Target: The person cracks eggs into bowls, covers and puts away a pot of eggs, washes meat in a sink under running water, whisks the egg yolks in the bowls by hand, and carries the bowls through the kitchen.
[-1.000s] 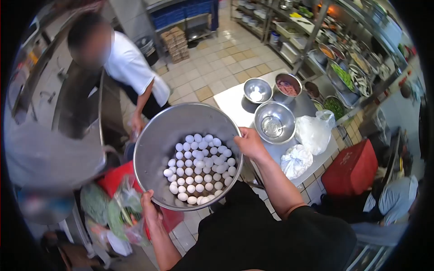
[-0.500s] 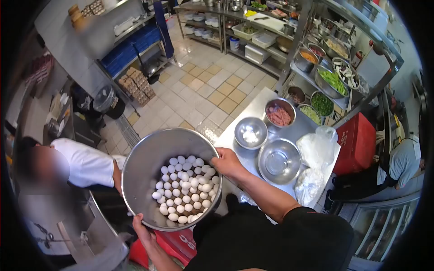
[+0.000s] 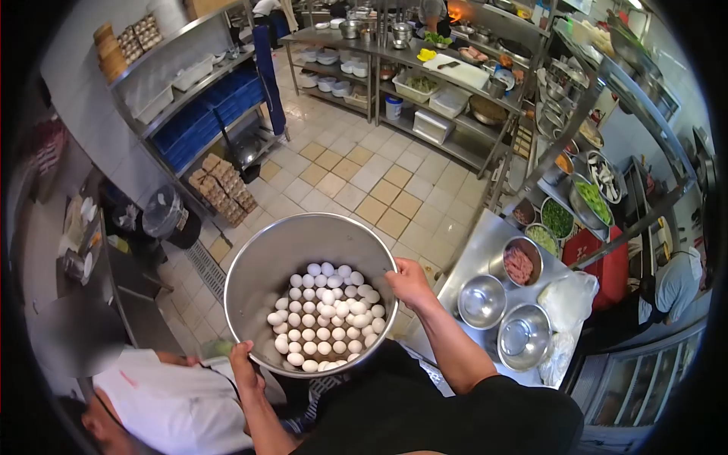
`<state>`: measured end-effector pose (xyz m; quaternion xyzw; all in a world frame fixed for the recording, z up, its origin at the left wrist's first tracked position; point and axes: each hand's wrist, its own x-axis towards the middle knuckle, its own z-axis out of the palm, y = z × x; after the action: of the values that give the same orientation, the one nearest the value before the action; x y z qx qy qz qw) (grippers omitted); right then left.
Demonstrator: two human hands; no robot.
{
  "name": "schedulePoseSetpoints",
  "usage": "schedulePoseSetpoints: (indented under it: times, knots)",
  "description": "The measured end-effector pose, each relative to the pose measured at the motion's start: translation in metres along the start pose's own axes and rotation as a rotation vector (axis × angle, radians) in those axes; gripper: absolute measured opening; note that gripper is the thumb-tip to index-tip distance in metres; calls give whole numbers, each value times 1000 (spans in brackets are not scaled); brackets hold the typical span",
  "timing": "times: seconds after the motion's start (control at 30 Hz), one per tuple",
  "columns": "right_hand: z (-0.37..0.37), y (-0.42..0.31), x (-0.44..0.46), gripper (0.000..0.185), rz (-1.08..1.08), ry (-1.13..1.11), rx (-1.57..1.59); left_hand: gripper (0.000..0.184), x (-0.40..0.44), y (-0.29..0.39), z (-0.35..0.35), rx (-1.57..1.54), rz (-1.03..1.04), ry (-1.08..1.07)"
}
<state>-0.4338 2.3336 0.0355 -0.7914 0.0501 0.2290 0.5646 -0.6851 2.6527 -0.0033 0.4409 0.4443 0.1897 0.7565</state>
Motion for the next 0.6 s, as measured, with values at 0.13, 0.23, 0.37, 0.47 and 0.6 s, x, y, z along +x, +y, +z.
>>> schedulePoseSetpoints:
  times: [0.13, 0.23, 0.37, 0.47, 0.6]
  knots:
    - [8, -21, 78, 23, 0, 103, 97, 11, 92, 37, 78, 28, -72, -45]
    - [10, -28, 146, 22, 54, 118, 109, 9, 161, 53, 120, 86, -71, -115]
    - [11, -48, 254, 22, 44, 118, 191, 9, 237, 63, 195, 72, -145, -129]
    - [0, -84, 323, 21, 73, 84, 104, 11, 282, 64, 236, 84, -115, -107]
    - [12, -121, 421, 19, 20, 34, 106, 28, 342, 64, 276, 49, -97, -78]
